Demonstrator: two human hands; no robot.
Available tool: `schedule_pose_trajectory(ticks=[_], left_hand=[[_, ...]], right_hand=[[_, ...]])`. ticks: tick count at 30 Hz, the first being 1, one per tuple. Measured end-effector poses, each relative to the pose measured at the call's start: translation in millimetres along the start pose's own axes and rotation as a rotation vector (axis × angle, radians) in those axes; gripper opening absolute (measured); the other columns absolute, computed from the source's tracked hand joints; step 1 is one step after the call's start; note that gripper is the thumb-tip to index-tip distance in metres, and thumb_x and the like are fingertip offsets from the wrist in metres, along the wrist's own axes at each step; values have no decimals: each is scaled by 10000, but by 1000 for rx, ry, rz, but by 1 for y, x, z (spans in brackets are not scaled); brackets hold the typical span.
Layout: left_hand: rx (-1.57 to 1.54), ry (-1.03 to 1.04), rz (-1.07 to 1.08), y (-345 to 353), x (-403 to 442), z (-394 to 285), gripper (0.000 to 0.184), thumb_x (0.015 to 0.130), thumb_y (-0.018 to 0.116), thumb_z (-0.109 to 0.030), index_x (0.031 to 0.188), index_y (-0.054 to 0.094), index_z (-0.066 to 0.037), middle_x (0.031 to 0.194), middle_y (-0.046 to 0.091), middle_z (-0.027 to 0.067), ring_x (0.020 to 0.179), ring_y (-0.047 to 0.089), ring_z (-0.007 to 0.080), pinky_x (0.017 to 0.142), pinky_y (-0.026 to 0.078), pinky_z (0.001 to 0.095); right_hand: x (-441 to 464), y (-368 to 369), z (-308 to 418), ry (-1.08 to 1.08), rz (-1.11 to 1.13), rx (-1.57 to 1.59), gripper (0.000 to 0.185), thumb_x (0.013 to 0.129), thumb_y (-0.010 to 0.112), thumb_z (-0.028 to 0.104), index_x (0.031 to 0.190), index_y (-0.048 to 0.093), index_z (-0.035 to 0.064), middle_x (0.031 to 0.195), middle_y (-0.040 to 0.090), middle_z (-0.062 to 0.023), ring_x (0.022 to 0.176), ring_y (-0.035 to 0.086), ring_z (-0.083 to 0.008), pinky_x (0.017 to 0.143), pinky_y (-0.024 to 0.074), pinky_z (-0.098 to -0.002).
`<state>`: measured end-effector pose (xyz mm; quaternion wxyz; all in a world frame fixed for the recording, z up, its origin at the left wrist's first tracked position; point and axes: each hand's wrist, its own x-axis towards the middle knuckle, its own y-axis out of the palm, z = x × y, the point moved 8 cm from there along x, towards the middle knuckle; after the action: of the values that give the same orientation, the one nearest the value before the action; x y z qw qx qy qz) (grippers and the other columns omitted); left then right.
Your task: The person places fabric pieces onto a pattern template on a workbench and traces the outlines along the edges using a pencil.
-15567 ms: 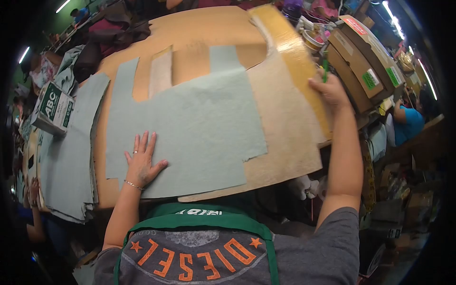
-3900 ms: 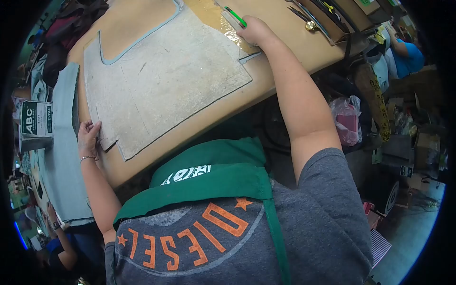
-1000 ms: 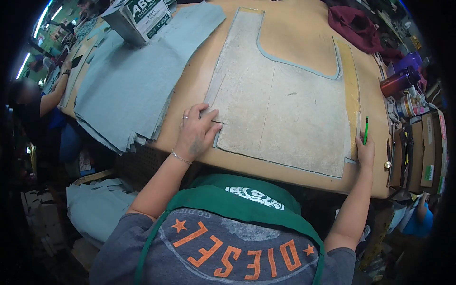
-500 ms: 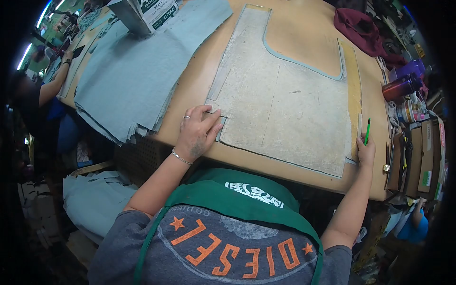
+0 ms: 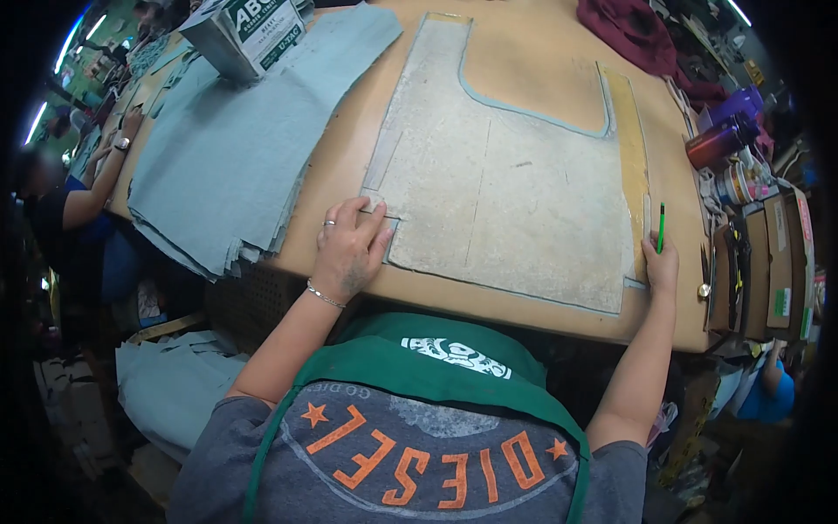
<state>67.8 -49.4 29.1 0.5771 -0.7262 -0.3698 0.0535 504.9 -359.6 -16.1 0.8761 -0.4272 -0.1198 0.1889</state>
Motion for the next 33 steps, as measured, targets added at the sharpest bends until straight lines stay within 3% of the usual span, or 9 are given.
schedule_pose_trajectory(ticks=[5,11,22,29,33], left_hand=[[-54,-54,-25,-4,2,5,435,753,587,-211,1130,478,-24,1099,465,134,1016,438,313,835,389,397],[-63,-45,-31,0,-2,8,300,745,573,-179,1008,516,-45,1104,468,119,1026,439,304,834,392,403],[36,-22,-13,1,0,-2,261,751,564,-174,985,516,-68,1088,477,105,1029,444,290,799,415,405],[-49,-19,-23,-1,1,2,241,729,580,-167,946,531,-75,1113,459,97,1069,421,282,796,420,410],[-58,94,-94,-10,0,-8,274,740,595,-223,972,567,-81,1137,456,103,1099,406,297,830,391,398]], right_hand=[[-1,1,1,-19,7,39,325,780,612,133,1042,545,-46,879,589,-85,806,543,-143,746,427,-252],[2,2,-3,-43,21,88,347,769,637,144,1043,542,-48,858,576,-64,782,523,-124,727,425,-243],[-9,1,12,-32,33,46,361,750,663,147,1031,539,-44,824,561,-42,728,510,-104,673,432,-230],[-7,3,5,-32,45,109,381,736,672,151,1026,536,-54,832,562,-65,752,525,-128,689,441,-248],[-8,2,7,-44,27,83,403,709,686,154,1020,537,-56,839,568,-89,761,532,-151,701,443,-267]])
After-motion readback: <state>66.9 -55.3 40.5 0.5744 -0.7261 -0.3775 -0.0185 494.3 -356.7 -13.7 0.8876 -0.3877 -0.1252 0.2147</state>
